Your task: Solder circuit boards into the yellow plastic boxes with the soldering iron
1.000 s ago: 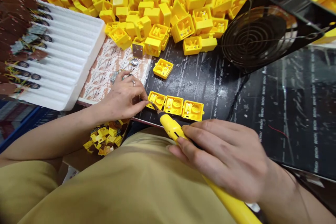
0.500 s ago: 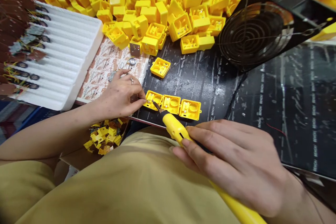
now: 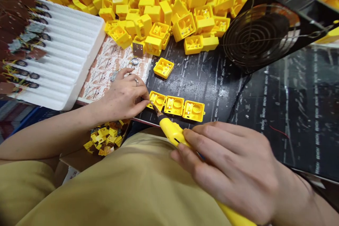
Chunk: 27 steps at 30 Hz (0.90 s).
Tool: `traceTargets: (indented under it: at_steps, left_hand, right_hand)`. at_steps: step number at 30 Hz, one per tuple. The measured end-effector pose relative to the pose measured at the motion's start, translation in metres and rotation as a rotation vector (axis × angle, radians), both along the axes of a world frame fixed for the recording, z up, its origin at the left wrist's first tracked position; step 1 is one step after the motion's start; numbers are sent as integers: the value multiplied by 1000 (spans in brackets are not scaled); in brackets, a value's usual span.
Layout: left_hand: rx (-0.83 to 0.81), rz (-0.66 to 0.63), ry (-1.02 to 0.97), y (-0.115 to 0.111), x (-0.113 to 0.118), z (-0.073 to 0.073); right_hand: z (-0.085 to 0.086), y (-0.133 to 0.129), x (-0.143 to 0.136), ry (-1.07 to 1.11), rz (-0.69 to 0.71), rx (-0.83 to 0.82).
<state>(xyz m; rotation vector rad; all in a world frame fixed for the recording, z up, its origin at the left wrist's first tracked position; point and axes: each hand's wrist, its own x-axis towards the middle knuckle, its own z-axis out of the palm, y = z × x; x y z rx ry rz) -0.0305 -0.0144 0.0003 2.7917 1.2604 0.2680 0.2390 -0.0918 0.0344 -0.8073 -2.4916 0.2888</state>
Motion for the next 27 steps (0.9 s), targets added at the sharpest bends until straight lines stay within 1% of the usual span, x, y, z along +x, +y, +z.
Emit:
traceTargets:
  at_steps: [1, 3, 5, 7, 12, 15, 20, 24, 27]
  left_hand:
    - [0, -5, 3, 0, 0, 0]
    - [2, -14, 9, 1, 0, 1]
    - [5, -20, 16, 1, 0, 1]
    - [9, -24, 21, 2, 0, 2]
    - [22, -31, 34, 3, -1, 1]
    - [20, -36, 41, 2, -2, 1]
    - [-2, -43, 42, 3, -1, 2]
    - [-8, -31, 42, 3, 0, 2]
    - [-4, -30, 46, 3, 0, 2]
  right_hand:
    - [1, 2, 4, -12, 30, 19]
    - [4, 6, 12, -36, 42, 57]
    - [4, 9, 15, -40, 32, 89]
    - [3, 11, 14, -24, 54, 113]
    - [-4, 10, 13, 19, -11, 101]
    - [-4, 13, 12, 33, 44, 141]
    - [-4, 19, 8, -28, 212, 141]
    - [-6, 21, 2, -57, 203, 153]
    - [-2, 21, 1, -98, 226, 154]
